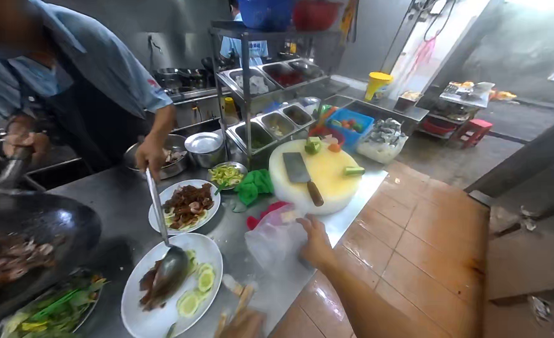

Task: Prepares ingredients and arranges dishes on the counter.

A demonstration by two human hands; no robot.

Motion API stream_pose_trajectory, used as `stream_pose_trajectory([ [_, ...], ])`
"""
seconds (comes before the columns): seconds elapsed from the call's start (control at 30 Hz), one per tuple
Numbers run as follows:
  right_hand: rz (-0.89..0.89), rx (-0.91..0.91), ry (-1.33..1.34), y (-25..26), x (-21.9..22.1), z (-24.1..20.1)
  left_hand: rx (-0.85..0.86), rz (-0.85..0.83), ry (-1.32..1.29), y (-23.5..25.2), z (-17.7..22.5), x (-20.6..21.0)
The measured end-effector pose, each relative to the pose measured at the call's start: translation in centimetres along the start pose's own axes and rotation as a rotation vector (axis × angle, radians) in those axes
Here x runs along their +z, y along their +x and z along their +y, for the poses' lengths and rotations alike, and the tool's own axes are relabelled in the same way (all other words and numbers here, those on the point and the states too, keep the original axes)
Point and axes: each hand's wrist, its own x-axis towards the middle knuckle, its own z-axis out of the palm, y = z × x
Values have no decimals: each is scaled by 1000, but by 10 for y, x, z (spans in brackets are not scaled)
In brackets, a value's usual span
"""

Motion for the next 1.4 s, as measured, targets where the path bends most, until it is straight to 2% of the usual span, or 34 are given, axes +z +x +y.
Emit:
stream_pose_trajectory([
  [0.07, -132, -13, 30, 15, -3, 21, -120, -21, 77, 81, 7, 8],
  [0.13, -180, -48, 109, 20, -2, 40, -235, -57, 110, 147, 6, 16],
  [0.2, -157, -89, 211, 18, 3, 55, -343, -63, 122, 189, 11, 23],
  [0.3, -77, -119, 325, 15, 12, 70, -501, -154, 260, 218, 21, 29],
  [0.4, -55, -133, 363, 15, 17, 75, -486, -264, 409, 226, 37, 36],
  [0.53, 7, -166, 324, 14, 27, 77, -496, -78, 394, 220, 26, 50],
  [0.6, 73, -192, 302, 13, 33, 79, -564, -128, 420, 217, 33, 44],
  [0.67, 103, -187, 310, 14, 37, 79, -479, -133, 395, 209, 29, 43],
  [0.77, 84, -179, 341, 18, 36, 77, -306, 56, 106, 208, 20, 46],
  [0.83, 62, -182, 357, 21, 33, 76, -225, 217, 2, 223, 2, 53],
  [0.93, 13, -186, 360, 25, 30, 75, -330, 341, -106, 240, -14, 66],
  [1.03, -43, -136, 394, 28, 24, 72, -462, 629, -532, 242, -12, 86],
  [1.1, -47, -87, 449, 30, 20, 70, -491, 759, -595, 242, -4, 92],
  [1.17, -41, -52, 524, 32, 19, 67, -532, 710, -734, 233, 16, 85],
  [1.23, -9, -3, 672, 35, 20, 68, -637, 539, -846, 224, 49, 60],
  [1.33, 116, 85, 916, 42, 28, 68, -647, 429, -843, 231, 63, 48],
  [1.37, 90, 124, 925, 46, 27, 67, -648, 385, -831, 234, 68, 43],
  [1.4, 39, 156, 910, 48, 23, 65, -652, 362, -926, 238, 72, 40],
])
